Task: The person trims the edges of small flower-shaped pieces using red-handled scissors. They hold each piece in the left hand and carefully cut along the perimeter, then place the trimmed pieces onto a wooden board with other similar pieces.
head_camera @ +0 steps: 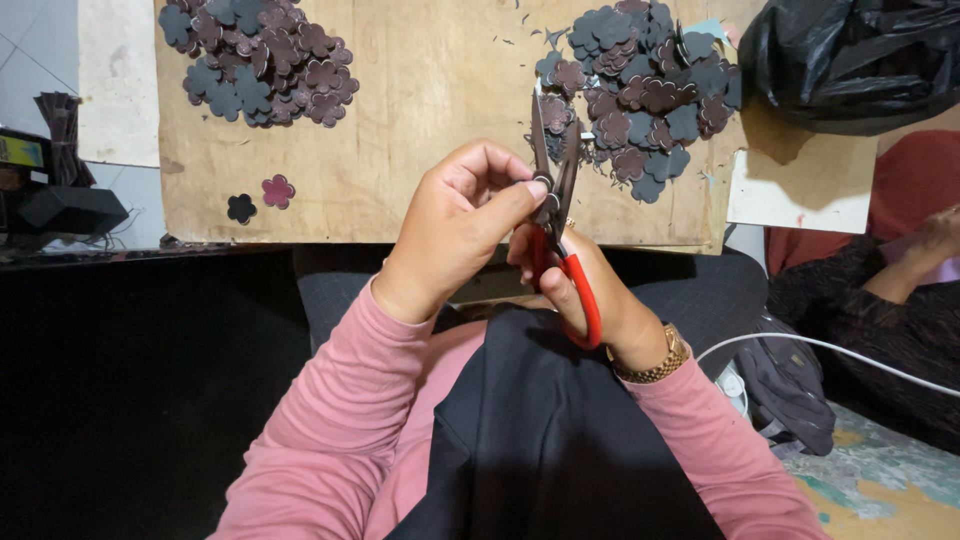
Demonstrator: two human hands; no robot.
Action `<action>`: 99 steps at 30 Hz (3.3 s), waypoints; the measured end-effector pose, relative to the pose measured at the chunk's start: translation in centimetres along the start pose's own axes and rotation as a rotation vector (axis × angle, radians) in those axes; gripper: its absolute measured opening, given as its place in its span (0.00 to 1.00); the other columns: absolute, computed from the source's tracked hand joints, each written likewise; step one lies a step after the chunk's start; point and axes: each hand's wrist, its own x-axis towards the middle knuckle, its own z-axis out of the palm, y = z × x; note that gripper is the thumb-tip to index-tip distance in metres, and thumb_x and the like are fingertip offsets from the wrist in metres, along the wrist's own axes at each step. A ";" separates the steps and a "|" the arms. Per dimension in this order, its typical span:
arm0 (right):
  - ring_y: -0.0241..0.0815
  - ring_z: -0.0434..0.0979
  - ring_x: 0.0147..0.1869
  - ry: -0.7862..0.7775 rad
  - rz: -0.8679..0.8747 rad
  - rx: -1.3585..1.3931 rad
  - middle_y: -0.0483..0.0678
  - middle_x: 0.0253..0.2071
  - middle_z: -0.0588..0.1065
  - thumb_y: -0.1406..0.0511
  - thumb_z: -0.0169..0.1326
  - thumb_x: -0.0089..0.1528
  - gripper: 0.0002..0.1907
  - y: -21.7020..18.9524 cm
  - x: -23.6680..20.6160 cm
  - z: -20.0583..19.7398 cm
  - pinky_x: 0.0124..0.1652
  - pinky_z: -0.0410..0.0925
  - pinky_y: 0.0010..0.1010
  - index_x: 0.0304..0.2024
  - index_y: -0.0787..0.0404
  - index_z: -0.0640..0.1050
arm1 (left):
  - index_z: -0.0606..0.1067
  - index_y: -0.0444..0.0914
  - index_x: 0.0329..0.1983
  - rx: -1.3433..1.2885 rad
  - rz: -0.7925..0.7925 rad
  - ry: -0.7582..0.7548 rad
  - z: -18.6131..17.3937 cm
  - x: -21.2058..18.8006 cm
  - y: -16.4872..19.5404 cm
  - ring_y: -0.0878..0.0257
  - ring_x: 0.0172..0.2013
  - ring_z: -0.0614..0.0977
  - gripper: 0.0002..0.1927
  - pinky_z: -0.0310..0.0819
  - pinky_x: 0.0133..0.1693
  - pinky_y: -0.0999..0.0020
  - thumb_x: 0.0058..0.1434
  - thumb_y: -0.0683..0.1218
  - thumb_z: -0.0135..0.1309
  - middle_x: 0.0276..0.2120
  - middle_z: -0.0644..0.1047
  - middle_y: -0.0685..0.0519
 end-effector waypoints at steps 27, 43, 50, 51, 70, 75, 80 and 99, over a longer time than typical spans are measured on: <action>0.35 0.69 0.42 0.104 0.002 -0.081 0.44 0.40 0.69 0.31 0.40 0.65 0.44 0.5 -0.2 0.3 0.43 0.66 0.26 0.49 0.65 0.70 | 0.74 0.33 0.42 0.011 0.031 0.063 1.1 -0.4 -0.6 0.73 0.25 0.76 0.05 0.72 0.26 0.77 0.67 0.39 0.57 0.30 0.78 0.54; 0.35 0.68 0.42 0.083 0.002 -0.050 0.45 0.40 0.68 0.31 0.42 0.65 0.44 0.4 -0.2 0.2 0.42 0.66 0.26 0.50 0.67 0.69 | 0.73 0.33 0.42 0.066 0.069 0.060 1.5 -0.6 -0.1 0.73 0.26 0.77 0.04 0.73 0.28 0.77 0.68 0.38 0.57 0.31 0.78 0.55; 0.34 0.66 0.38 0.105 0.007 -0.090 0.44 0.36 0.67 0.31 0.39 0.65 0.44 0.4 -0.1 0.3 0.39 0.64 0.25 0.47 0.66 0.69 | 0.73 0.33 0.41 0.048 0.069 0.052 1.2 -0.6 -0.2 0.72 0.27 0.78 0.04 0.74 0.29 0.77 0.68 0.38 0.56 0.31 0.78 0.55; 0.34 0.65 0.37 0.107 0.010 -0.087 0.43 0.35 0.66 0.31 0.39 0.65 0.44 0.3 -0.1 0.3 0.38 0.63 0.25 0.46 0.65 0.69 | 0.73 0.33 0.41 0.057 0.074 0.053 1.2 -0.6 -0.3 0.73 0.28 0.78 0.04 0.74 0.30 0.77 0.68 0.38 0.56 0.31 0.78 0.55; 0.30 0.62 0.35 0.084 0.094 0.052 0.40 0.34 0.63 0.32 0.46 0.63 0.39 0.2 -0.2 0.3 0.35 0.62 0.21 0.40 0.62 0.68 | 0.74 0.33 0.45 0.089 0.105 0.048 0.0 -0.2 -0.6 0.73 0.36 0.78 0.04 0.75 0.40 0.78 0.68 0.37 0.55 0.36 0.78 0.55; 0.29 0.61 0.34 0.082 0.108 0.060 0.40 0.33 0.63 0.32 0.47 0.63 0.39 0.3 -0.3 0.3 0.34 0.61 0.21 0.39 0.61 0.68 | 0.74 0.32 0.45 0.095 0.109 0.046 -0.1 -0.1 -0.6 0.72 0.37 0.79 0.05 0.76 0.41 0.77 0.68 0.37 0.55 0.36 0.78 0.54; 0.29 0.62 0.34 0.083 0.108 0.057 0.40 0.33 0.63 0.33 0.46 0.64 0.38 0.4 -0.3 0.2 0.33 0.61 0.21 0.40 0.62 0.68 | 0.73 0.32 0.45 0.036 0.096 0.022 -0.1 -0.1 -0.5 0.70 0.37 0.80 0.05 0.78 0.41 0.75 0.69 0.37 0.55 0.36 0.78 0.53; 0.28 0.63 0.32 0.076 0.120 0.062 0.39 0.31 0.65 0.35 0.48 0.65 0.36 1.1 -0.5 0.0 0.32 0.62 0.20 0.39 0.62 0.69 | 0.74 0.32 0.46 0.045 0.106 0.047 -0.3 -0.2 0.0 0.71 0.36 0.78 0.05 0.77 0.41 0.76 0.68 0.37 0.56 0.36 0.77 0.55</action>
